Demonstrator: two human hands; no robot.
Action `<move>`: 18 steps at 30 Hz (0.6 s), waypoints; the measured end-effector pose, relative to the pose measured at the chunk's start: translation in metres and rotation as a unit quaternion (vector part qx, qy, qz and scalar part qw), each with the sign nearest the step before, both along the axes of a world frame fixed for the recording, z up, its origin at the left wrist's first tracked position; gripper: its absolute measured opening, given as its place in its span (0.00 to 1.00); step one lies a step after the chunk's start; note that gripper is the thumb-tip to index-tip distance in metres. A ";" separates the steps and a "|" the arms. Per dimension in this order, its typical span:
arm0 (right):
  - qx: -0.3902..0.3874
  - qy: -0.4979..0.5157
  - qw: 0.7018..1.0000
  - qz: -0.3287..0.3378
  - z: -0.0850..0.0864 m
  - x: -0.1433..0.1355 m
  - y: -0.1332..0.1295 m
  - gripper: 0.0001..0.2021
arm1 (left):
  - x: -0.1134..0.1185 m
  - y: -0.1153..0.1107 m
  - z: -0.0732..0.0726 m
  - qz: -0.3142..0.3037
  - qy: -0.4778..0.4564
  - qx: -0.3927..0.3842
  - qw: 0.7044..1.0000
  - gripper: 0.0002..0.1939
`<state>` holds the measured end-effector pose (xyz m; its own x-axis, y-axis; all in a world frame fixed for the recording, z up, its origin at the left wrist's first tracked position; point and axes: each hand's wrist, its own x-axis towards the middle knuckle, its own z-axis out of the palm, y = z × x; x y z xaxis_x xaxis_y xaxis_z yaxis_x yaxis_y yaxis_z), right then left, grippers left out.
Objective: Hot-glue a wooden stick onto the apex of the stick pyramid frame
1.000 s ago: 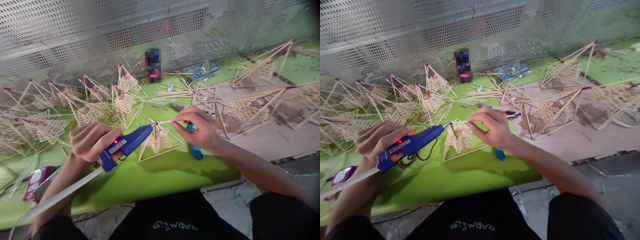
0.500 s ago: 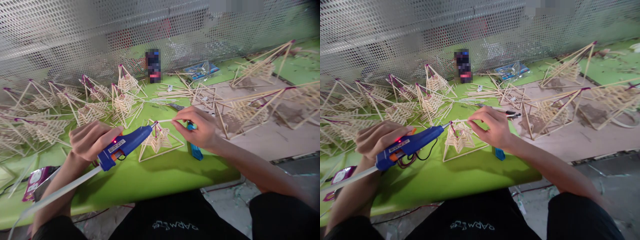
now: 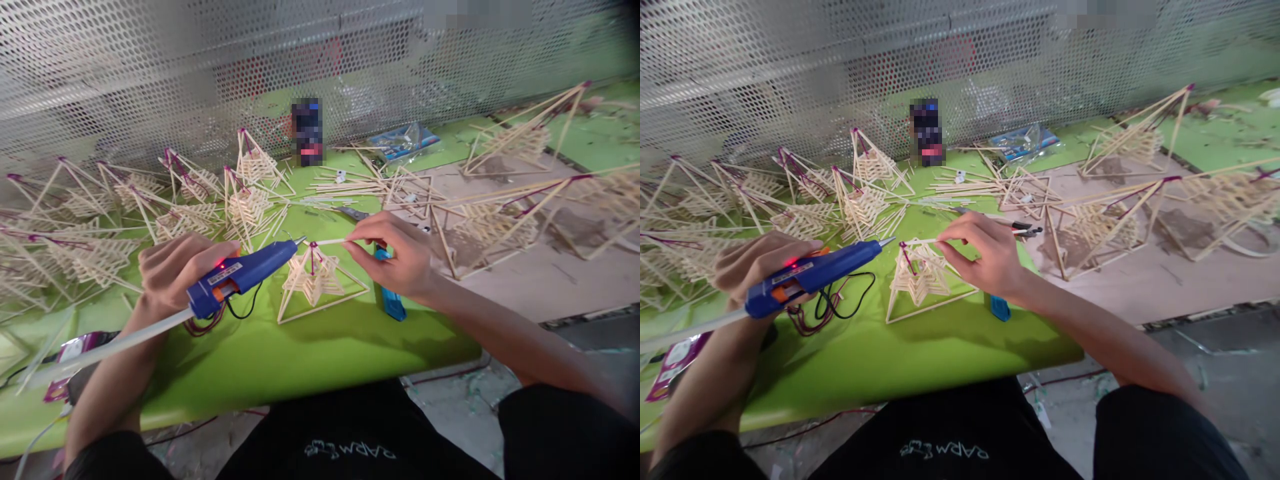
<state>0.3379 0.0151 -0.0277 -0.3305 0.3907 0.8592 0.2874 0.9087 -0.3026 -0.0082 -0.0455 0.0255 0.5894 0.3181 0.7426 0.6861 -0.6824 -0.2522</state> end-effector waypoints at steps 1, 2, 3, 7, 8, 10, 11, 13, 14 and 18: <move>-0.001 0.001 1.000 0.000 0.000 0.000 0.000 0.09 | 0.001 0.000 0.001 0.002 0.006 -0.007 1.000 0.18; -0.001 0.001 1.000 0.000 -0.001 0.000 0.000 0.09 | 0.002 0.000 0.002 -0.001 0.012 -0.006 1.000 0.17; 0.000 0.002 1.000 0.000 -0.001 0.000 0.000 0.09 | 0.004 0.000 0.004 -0.007 0.022 -0.002 1.000 0.17; 0.001 0.005 1.000 0.000 -0.001 0.000 0.000 0.09 | 0.009 -0.001 0.012 -0.018 0.042 0.015 0.999 0.12; 0.002 0.005 1.000 0.000 -0.001 0.000 0.000 0.09 | 0.009 0.000 0.012 -0.016 0.043 0.013 0.999 0.12; 0.004 0.003 1.000 -0.002 -0.001 0.000 0.000 0.10 | 0.009 0.000 0.012 -0.021 0.039 0.010 0.999 0.11; 0.004 0.003 1.000 -0.003 -0.001 0.000 0.000 0.10 | 0.008 0.000 0.011 -0.023 0.037 0.002 0.999 0.12; 0.001 0.003 1.000 -0.006 -0.001 0.000 0.000 0.09 | 0.007 0.000 0.009 -0.029 0.030 -0.016 0.999 0.13; 0.000 0.003 1.000 -0.006 -0.001 0.000 0.000 0.09 | 0.006 0.000 0.008 -0.031 0.026 -0.023 0.999 0.14; 0.001 0.001 1.000 -0.006 -0.001 0.000 0.000 0.09 | 0.005 -0.003 0.004 -0.010 -0.005 -0.044 0.999 0.12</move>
<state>0.3377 0.0152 -0.0283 -0.3250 0.3933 0.8600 0.2973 0.9058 -0.3019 -0.0034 -0.0483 0.0299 0.5891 0.3705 0.7181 0.6740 -0.7155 -0.1837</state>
